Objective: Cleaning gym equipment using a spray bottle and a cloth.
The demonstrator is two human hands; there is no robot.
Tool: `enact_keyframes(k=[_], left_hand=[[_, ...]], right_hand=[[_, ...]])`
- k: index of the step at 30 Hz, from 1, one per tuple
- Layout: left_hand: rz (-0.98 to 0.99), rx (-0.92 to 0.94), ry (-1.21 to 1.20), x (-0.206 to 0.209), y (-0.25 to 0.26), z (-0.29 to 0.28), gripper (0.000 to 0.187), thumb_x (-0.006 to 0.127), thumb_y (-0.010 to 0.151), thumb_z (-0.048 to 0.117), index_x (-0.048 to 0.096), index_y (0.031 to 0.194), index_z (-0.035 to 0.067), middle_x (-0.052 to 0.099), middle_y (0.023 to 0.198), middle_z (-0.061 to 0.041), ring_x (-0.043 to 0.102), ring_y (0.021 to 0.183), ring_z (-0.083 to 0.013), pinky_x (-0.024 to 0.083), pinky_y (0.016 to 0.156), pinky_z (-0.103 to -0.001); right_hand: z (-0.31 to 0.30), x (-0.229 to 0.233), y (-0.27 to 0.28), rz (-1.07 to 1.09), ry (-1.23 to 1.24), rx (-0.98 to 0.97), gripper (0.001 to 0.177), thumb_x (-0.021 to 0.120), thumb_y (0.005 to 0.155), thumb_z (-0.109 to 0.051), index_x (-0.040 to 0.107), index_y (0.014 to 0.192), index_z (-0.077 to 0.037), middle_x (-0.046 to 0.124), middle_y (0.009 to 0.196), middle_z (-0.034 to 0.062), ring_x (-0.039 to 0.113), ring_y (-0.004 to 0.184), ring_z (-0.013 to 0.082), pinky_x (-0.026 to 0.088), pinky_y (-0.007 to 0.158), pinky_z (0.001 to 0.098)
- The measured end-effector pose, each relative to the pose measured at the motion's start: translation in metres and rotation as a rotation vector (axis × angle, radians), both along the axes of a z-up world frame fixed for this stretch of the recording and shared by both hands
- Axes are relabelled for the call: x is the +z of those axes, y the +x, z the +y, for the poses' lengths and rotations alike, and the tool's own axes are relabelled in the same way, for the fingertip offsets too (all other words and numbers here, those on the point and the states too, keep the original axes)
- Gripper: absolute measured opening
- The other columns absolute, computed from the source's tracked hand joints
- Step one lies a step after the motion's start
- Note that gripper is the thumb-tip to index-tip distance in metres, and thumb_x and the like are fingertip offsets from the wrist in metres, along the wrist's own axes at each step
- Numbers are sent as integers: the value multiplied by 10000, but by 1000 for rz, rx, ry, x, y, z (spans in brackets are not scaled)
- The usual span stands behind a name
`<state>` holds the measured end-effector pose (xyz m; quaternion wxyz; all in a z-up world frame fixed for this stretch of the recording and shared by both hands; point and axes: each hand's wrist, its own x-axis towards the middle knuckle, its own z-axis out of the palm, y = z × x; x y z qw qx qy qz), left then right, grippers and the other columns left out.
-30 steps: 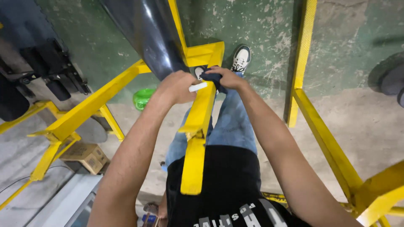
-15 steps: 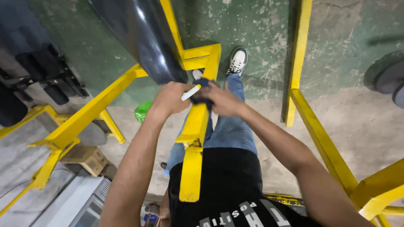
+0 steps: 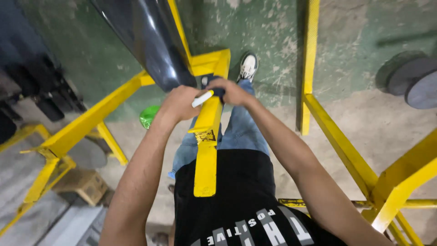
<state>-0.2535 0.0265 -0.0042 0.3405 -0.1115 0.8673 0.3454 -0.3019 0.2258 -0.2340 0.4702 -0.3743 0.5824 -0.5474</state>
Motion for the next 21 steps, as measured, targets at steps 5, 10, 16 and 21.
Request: enact_keyframes(k=[5, 10, 16, 21], left_hand=[[106, 47, 48, 34, 6, -9, 459, 652, 716, 119, 748, 1163, 159, 710, 961, -218, 665, 908, -448, 530, 780, -525], [206, 53, 125, 75, 16, -23, 402, 642, 761, 127, 746, 1149, 116, 721, 969, -216, 667, 954, -442, 536, 781, -497], [335, 43, 232, 154, 35, -23, 546, 622, 765, 118, 674, 1308, 103, 672, 917, -224, 678, 836, -418, 529, 722, -463], [639, -95, 304, 190, 48, -20, 457, 577, 811, 63, 663, 1258, 30, 699, 1125, -205, 666, 1013, -434, 544, 868, -436]], right_hand=[[13, 144, -2, 22, -8, -55, 601, 641, 674, 106, 686, 1250, -60, 699, 1268, 142, 623, 1249, 342, 453, 1116, 421], [36, 198, 8, -525, 278, -265, 530, 562, 832, 111, 664, 1325, -55, 715, 1191, 77, 633, 1063, 213, 524, 900, 386], [65, 241, 44, -539, 163, -693, 604, 633, 759, 95, 617, 1343, -58, 709, 1224, 44, 657, 1145, 171, 543, 1004, 346], [77, 290, 69, -465, 99, -900, 663, 620, 836, 28, 475, 1471, -94, 647, 1274, 38, 627, 1158, 166, 533, 999, 354]])
